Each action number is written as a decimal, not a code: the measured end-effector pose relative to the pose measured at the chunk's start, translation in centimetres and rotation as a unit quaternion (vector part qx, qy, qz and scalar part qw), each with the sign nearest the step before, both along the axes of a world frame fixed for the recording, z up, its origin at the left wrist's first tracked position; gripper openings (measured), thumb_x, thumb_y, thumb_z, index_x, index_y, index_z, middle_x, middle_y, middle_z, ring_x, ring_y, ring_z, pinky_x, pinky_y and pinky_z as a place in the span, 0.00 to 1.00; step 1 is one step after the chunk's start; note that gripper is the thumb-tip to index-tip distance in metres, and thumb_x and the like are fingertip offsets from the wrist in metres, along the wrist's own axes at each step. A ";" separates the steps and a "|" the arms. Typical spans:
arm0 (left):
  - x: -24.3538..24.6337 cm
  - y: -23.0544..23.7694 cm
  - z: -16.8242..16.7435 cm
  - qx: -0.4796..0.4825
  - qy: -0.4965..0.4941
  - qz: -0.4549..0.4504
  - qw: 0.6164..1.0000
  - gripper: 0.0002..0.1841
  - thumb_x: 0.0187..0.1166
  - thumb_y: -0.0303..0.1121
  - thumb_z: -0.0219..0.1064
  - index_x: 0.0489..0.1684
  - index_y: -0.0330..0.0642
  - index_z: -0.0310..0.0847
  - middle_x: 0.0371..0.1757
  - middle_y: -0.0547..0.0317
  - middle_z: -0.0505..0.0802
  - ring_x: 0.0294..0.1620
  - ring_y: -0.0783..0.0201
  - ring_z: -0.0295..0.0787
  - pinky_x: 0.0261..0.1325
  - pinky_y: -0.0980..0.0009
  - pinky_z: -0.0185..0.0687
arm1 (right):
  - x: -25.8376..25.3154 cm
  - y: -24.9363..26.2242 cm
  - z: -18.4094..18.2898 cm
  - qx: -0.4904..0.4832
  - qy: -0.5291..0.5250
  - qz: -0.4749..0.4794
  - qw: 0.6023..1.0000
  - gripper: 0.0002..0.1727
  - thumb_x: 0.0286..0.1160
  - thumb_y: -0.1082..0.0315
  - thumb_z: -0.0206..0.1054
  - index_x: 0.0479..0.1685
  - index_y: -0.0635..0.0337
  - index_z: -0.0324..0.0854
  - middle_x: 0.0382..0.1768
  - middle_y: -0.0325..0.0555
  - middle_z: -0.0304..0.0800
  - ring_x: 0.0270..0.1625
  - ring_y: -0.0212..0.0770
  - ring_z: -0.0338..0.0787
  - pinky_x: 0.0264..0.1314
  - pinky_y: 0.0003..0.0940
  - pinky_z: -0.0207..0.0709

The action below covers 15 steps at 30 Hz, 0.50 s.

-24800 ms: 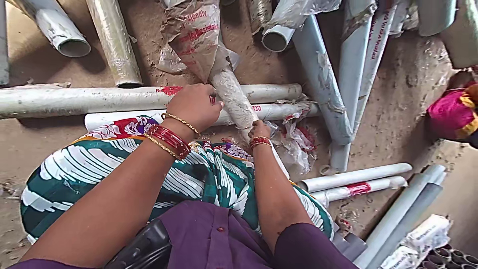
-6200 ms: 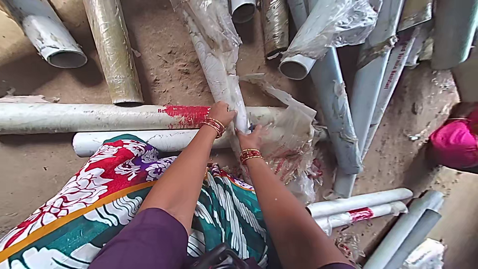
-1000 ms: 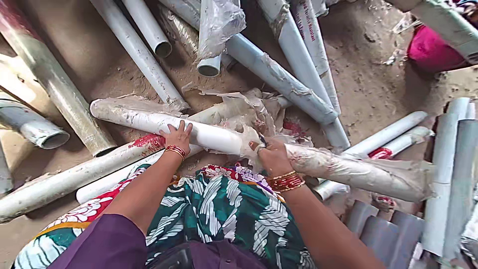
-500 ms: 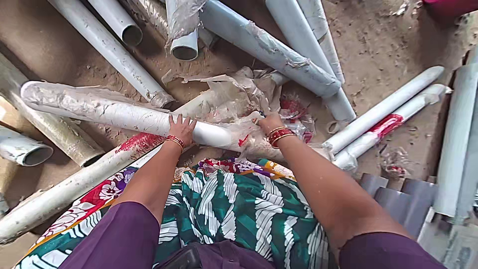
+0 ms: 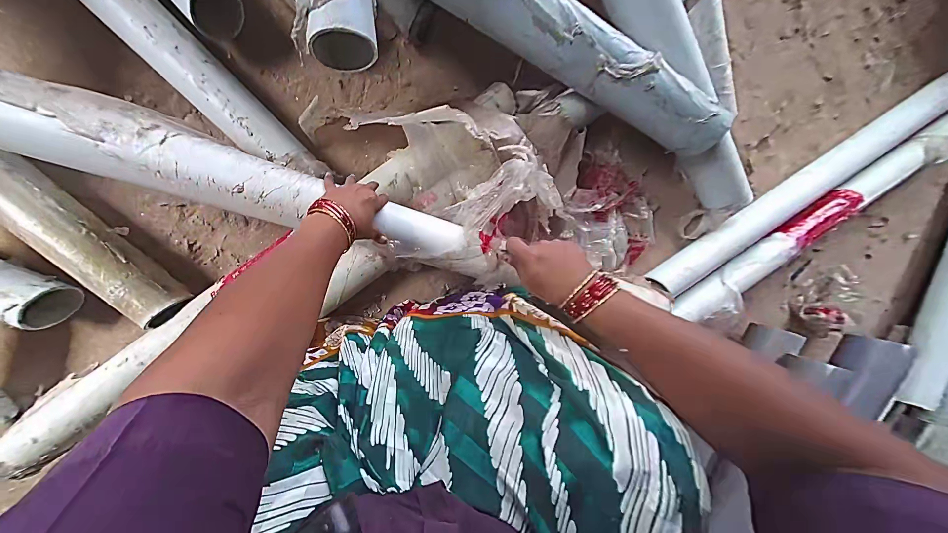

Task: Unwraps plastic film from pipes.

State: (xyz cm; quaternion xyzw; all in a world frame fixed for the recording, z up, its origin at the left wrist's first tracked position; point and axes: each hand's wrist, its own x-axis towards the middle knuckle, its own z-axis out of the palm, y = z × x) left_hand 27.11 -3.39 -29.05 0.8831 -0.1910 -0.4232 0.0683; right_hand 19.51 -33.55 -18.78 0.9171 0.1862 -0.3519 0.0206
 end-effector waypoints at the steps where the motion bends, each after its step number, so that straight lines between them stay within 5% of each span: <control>1: 0.1 -0.1 0.1 0.003 0.000 0.003 1.000 0.43 0.69 0.53 0.81 0.87 0.49 0.70 0.91 0.41 0.67 0.90 0.27 0.54 0.78 0.15 0.44 | 0.3 0.6 -1.0 -0.022 0.027 0.012 0.999 0.17 0.94 0.62 0.49 0.58 0.66 0.80 0.33 0.67 0.89 0.41 0.73 0.92 0.37 0.67 0.80; 6: 0.0 -0.1 0.4 0.010 0.001 0.005 1.000 0.42 0.70 0.53 0.80 0.87 0.51 0.71 0.94 0.42 0.61 0.92 0.28 0.50 0.80 0.16 0.43 | 1.7 1.3 -4.7 -0.037 0.085 0.040 0.995 0.18 0.93 0.62 0.50 0.51 0.68 0.81 0.39 0.67 0.90 0.48 0.70 0.92 0.44 0.67 0.80; 9: 0.9 -0.2 0.0 0.017 0.023 -0.010 1.000 0.44 0.72 0.54 0.78 0.89 0.49 0.67 0.89 0.41 0.70 0.90 0.31 0.58 0.80 0.17 0.45 | 0.2 -2.6 -5.7 -0.046 0.088 0.034 0.994 0.16 0.90 0.66 0.53 0.52 0.70 0.83 0.37 0.69 0.90 0.46 0.72 0.93 0.44 0.68 0.79; 13: 2.0 -0.6 -0.2 0.017 0.044 -0.020 0.999 0.42 0.73 0.53 0.78 0.88 0.47 0.69 0.85 0.42 0.76 0.87 0.33 0.65 0.80 0.20 0.49 | -1.6 -10.6 -4.4 -0.152 0.099 -0.024 0.983 0.20 0.93 0.61 0.52 0.48 0.70 0.82 0.39 0.71 0.90 0.49 0.74 0.92 0.45 0.69 0.79; 15: 2.2 -0.8 0.0 0.013 0.030 -0.014 0.999 0.41 0.70 0.52 0.81 0.85 0.46 0.73 0.89 0.43 0.71 0.89 0.32 0.60 0.79 0.20 0.50 | -1.9 -11.1 -2.9 -0.082 0.006 -0.032 0.996 0.19 0.92 0.63 0.53 0.41 0.73 0.80 0.30 0.73 0.88 0.41 0.77 0.91 0.37 0.70 0.79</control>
